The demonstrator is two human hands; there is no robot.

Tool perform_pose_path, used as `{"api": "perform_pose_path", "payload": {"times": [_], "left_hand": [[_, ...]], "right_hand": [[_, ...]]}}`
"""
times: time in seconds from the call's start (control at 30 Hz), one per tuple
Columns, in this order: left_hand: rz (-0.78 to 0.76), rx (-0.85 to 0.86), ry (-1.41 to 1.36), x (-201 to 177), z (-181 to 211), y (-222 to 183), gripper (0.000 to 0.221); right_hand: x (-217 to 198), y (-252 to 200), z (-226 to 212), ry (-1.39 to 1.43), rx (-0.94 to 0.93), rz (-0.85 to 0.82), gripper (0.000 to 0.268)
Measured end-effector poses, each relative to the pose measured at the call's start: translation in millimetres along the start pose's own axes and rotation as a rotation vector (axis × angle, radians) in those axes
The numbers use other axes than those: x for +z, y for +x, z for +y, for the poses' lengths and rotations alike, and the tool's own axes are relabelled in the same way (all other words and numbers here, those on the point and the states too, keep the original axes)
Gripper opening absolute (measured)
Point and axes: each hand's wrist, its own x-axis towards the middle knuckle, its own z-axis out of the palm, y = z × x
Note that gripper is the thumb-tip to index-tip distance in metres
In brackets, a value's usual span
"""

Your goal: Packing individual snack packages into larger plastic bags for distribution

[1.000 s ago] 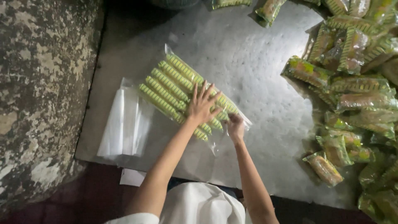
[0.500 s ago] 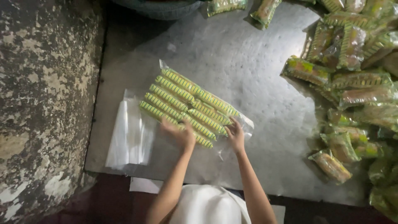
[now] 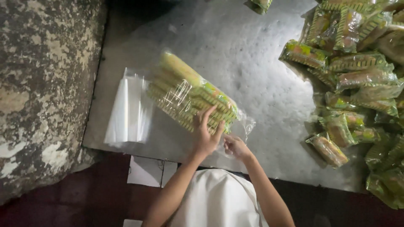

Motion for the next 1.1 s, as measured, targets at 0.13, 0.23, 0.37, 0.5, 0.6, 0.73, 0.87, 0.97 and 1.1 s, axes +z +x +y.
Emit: {"api": "perform_pose_path", "payload": {"times": [0.13, 0.23, 0.37, 0.5, 0.6, 0.73, 0.87, 0.97, 1.1], "left_hand": [[-0.229, 0.09, 0.668, 2, -56, 28, 0.064], [-0.332, 0.195, 0.92, 1, -110, 40, 0.069], [-0.388, 0.218, 1.084, 5, -127, 42, 0.07], [-0.393, 0.232, 1.091, 6, -130, 34, 0.068], [-0.386, 0.23, 1.09, 7, -126, 40, 0.069], [-0.184, 0.219, 0.829, -6, -117, 34, 0.074], [0.609, -0.277, 0.441, -6, -188, -19, 0.11], [-0.04, -0.92, 0.276, 31, -259, -42, 0.132], [0.125, -0.7, 0.294, 16, -170, -19, 0.126]], "right_hand": [[-17, 10, 19, -0.315, -0.116, 0.192, 0.036], [-4, 19, 17, -0.567, -0.244, 0.235, 0.044], [43, 9, 1, -0.62, -0.446, 0.296, 0.042], [52, 35, 8, -0.667, -0.345, 0.466, 0.042], [53, 44, 2, -0.642, -0.474, 0.472, 0.041], [26, 34, 14, -0.721, -0.492, 0.33, 0.059], [6, 39, 45, -0.873, -0.356, 0.238, 0.047], [73, 33, 6, -1.087, -0.177, 0.316, 0.028], [125, 10, -54, -1.052, -0.228, 0.334, 0.029]]}}
